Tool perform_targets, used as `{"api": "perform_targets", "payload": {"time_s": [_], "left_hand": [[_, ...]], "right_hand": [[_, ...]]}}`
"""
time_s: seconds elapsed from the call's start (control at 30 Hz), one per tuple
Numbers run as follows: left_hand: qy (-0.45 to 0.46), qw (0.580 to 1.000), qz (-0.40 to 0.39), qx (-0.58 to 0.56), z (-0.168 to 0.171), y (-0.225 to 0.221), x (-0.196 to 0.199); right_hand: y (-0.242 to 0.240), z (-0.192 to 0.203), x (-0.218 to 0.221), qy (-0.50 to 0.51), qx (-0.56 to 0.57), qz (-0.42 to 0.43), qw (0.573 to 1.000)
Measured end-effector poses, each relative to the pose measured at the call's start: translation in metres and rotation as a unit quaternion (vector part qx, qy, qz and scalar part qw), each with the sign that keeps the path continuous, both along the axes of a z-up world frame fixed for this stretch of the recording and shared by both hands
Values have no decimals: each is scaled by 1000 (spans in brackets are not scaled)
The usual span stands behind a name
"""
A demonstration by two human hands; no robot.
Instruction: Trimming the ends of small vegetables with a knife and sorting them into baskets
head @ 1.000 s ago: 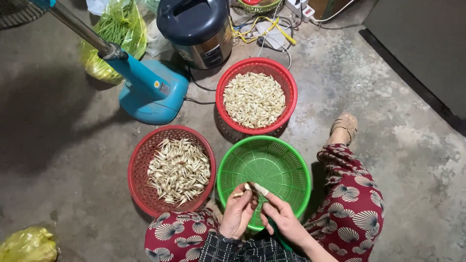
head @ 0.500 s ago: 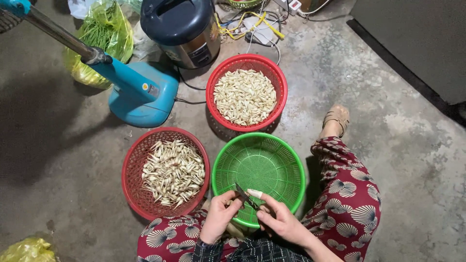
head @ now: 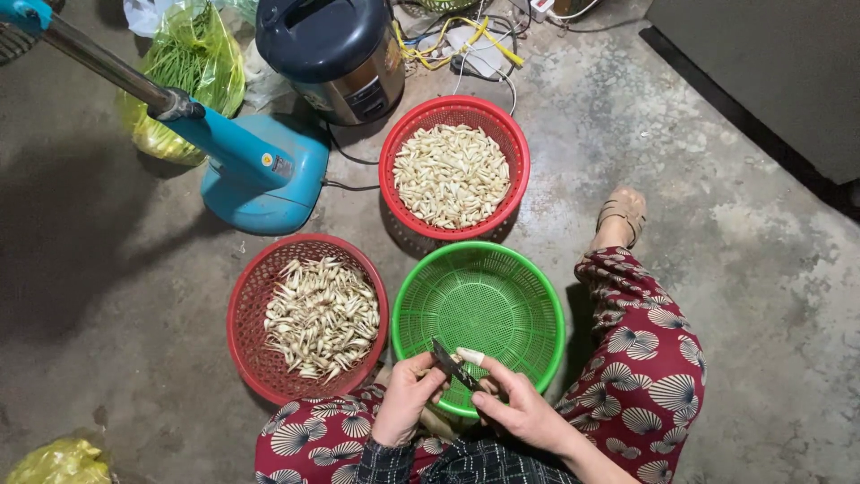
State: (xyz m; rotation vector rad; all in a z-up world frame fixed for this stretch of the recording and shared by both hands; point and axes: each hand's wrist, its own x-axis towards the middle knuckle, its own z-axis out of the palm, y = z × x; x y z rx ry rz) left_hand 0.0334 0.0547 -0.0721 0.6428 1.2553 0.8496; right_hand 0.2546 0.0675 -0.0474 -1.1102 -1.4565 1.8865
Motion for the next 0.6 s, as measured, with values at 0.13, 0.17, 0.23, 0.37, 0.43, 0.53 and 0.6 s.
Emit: {"api": "perform_targets", "payload": {"time_s": [0.13,0.17,0.23,0.37,0.43,0.53,0.6], "left_hand": [[-44,999,14,0,-7,-3,0],[-56,998,20,0,-9,-4,-1],[-56,998,20,-1,-8,-3,0],[-48,999,18,-5,-8,-3,0],[-44,999,15,-8,-10,-3,0],[-34,999,11,-13,-9,-3,0],[-29,999,9,-14,-8,-3,0]], "right_hand": [[-1,0,0,9,-25,-7,1000],[-1,0,0,16,-29,-8,999],[-1,-1,0,16,-26,-8,1000],[-2,-5,-1,20,-24,-12,999],[-2,-3,-1,19,-19,-15,1000],[-2,-2,-1,13,-10,-24,1000],[-1,-3,-2,6,-5,-29,1000]]}}
